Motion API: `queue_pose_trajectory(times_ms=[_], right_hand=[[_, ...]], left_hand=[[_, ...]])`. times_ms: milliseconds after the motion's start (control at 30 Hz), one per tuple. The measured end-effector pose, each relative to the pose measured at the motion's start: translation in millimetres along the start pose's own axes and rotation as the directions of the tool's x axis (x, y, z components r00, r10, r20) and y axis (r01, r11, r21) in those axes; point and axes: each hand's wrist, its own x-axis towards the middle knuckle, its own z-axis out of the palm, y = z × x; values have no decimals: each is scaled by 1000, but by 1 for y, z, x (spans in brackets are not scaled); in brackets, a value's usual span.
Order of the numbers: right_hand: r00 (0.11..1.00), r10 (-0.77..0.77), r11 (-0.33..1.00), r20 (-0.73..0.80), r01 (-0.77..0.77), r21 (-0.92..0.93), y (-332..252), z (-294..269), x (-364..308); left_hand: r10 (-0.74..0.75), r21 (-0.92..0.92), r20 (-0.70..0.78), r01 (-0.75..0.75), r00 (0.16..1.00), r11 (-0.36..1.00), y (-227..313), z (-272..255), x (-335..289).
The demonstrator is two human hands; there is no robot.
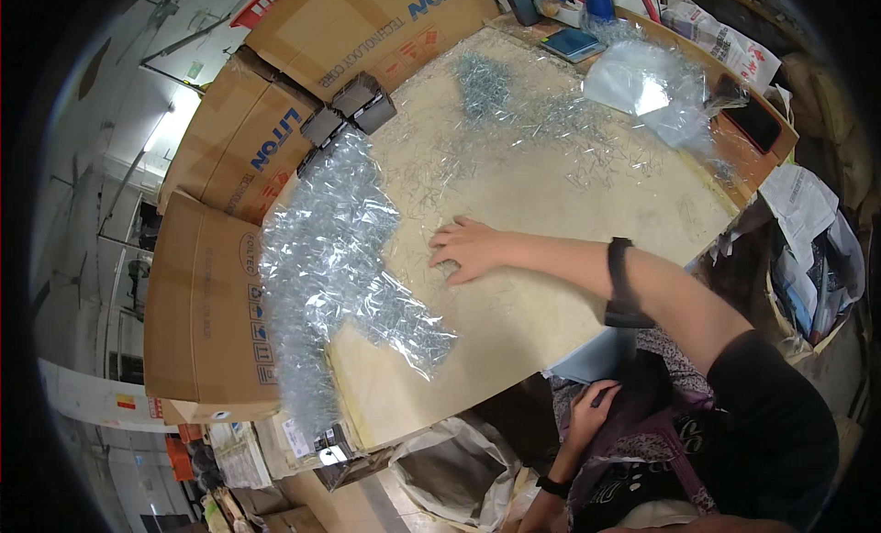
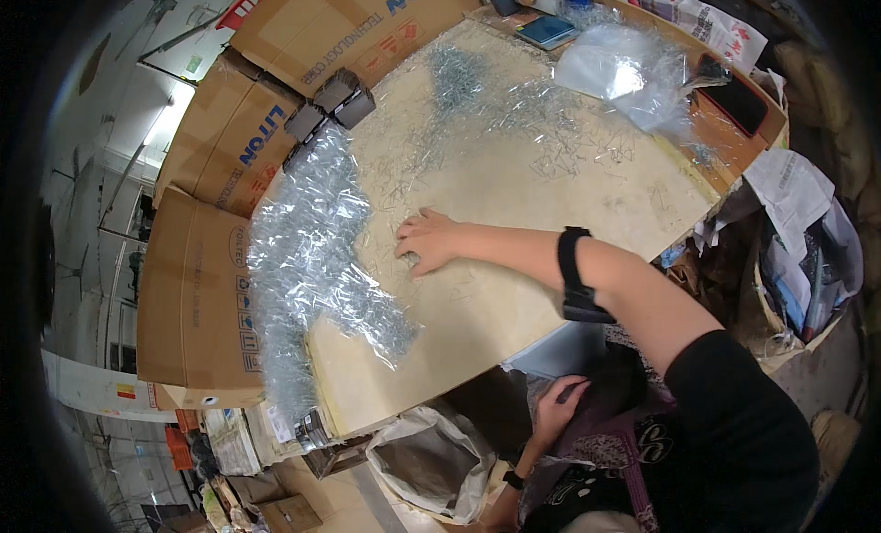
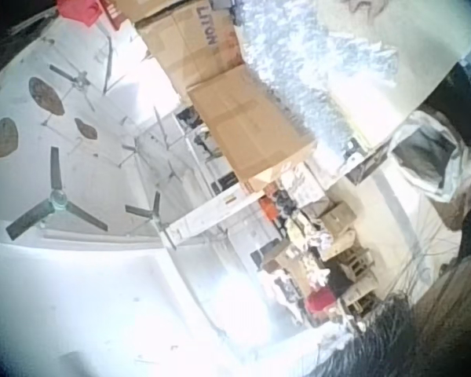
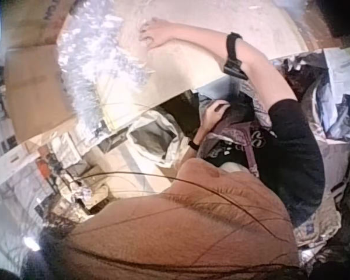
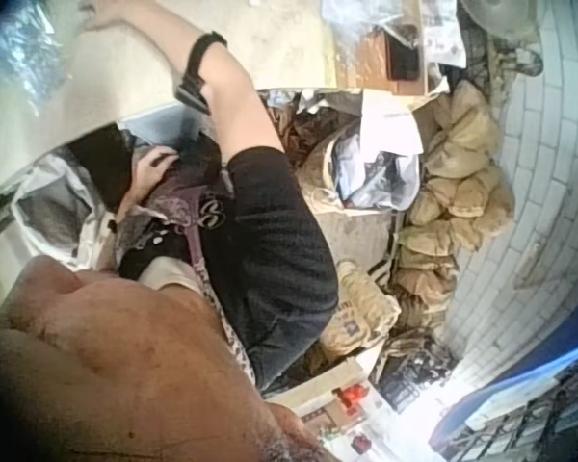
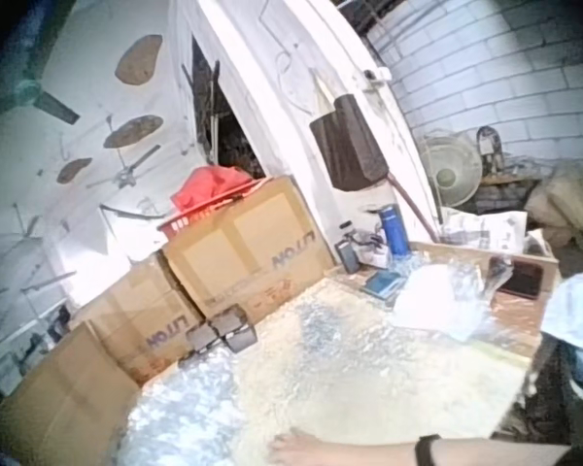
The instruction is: The recorder is sorting small metal pins/clips on a table and placing them into clear plastic bags.
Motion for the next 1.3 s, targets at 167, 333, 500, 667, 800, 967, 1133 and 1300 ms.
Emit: queue_pose_trajectory(times_ms=[167,333,500,667,800,967,1133,1300], right_hand=[[988,-127,992,-82,128,11,5,-8,-74],[996,-70,896,-57,88,436,-4,-44,-159],[989,52,881,-140,20,473,-5,-45,-197],[940,217,912,-263,-100,397,-50,-27,-214],[937,78,970,-339,-150,-192,-95,-4,-229],[948,52,985,-314,-100,-138,-114,10,-253],[871,-14,996,-492,54,67,-103,6,-268],[886,-8,991,-464,70,118,-94,2,-236]], left_hand=[[-12,-25,-22,11,1000,1000,-2,-4,-3],[-115,-52,6,116,993,992,-12,1,-9],[-108,-63,-39,106,993,992,-4,2,-6],[-183,-168,-15,178,983,970,-10,2,-12],[-207,-275,64,217,976,937,-6,3,-15],[-183,-203,49,189,982,961,17,-4,-17],[-217,-161,70,226,974,961,28,-10,-15],[-97,-42,129,103,987,994,11,-5,-14]])
